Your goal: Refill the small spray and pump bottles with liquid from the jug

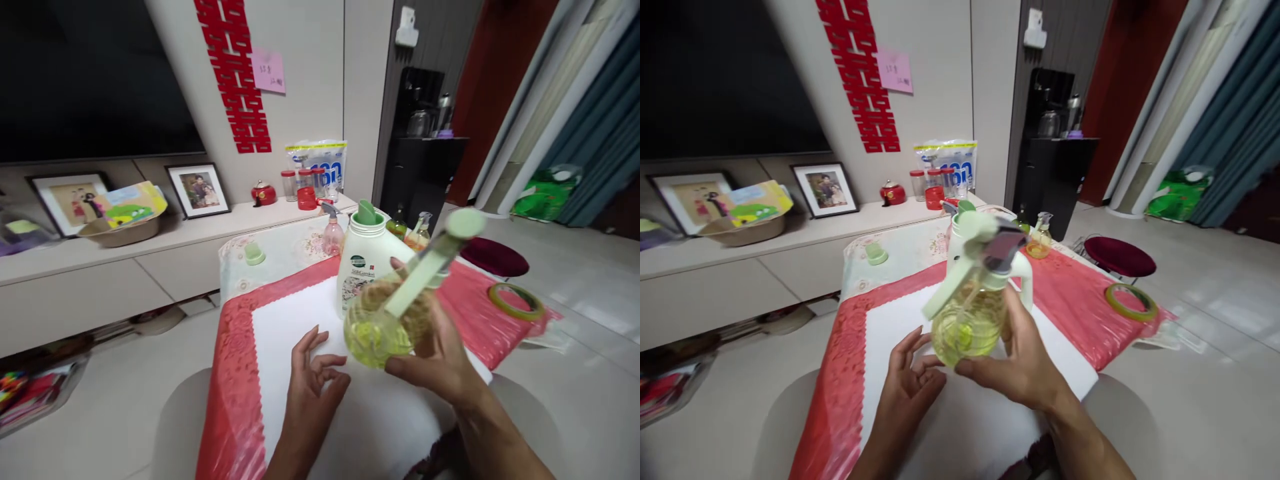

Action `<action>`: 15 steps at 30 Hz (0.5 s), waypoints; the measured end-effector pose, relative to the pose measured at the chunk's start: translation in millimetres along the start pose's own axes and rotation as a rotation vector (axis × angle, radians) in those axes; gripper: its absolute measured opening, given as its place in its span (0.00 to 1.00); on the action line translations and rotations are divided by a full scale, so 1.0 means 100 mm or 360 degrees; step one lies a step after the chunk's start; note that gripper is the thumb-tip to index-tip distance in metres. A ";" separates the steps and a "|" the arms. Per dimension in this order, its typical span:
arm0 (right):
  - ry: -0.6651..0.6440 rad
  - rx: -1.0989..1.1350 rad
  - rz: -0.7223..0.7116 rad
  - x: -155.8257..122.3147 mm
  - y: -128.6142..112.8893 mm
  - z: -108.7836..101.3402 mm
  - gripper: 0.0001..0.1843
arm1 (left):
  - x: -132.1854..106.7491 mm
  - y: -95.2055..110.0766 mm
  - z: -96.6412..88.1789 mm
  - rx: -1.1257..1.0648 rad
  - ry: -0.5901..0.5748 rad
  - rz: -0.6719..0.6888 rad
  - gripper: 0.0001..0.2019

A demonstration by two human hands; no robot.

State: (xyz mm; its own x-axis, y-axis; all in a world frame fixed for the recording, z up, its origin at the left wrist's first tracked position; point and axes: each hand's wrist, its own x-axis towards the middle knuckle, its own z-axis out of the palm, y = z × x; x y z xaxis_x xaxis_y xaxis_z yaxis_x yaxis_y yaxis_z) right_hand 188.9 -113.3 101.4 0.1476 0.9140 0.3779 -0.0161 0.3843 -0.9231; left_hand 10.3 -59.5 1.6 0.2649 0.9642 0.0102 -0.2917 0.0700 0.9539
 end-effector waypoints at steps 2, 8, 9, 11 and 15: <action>0.0233 -0.0060 -0.0104 -0.04 -0.14 -0.17 0.44 | 0.00 -0.02 -0.01 0.0045 0.0010 -0.0026 0.36; 0.0864 -0.0544 -0.0296 0.15 -0.16 -0.99 0.48 | -0.02 0.01 0.01 0.0067 0.0047 -0.0113 0.35; 0.0925 -0.0669 -0.0267 0.22 -0.10 -1.15 0.47 | -0.02 0.00 0.02 0.0060 0.0053 -0.0116 0.35; 0.1030 -0.0767 -0.0228 0.37 0.07 -1.46 0.49 | -0.02 -0.02 0.03 0.0038 0.0066 -0.0111 0.36; 0.1129 -0.0889 -0.0115 0.60 0.46 -1.98 0.57 | 0.01 -0.06 0.04 0.0015 0.0114 -0.0105 0.37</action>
State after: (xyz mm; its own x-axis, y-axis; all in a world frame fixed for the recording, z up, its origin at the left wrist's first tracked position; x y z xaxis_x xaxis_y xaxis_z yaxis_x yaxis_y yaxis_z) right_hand 392.8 -67.0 67.7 0.7073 0.5244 0.4740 0.4716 0.1495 -0.8691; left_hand 15.8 -60.5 -3.3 0.2168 0.9734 -0.0740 -0.2668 0.1320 0.9547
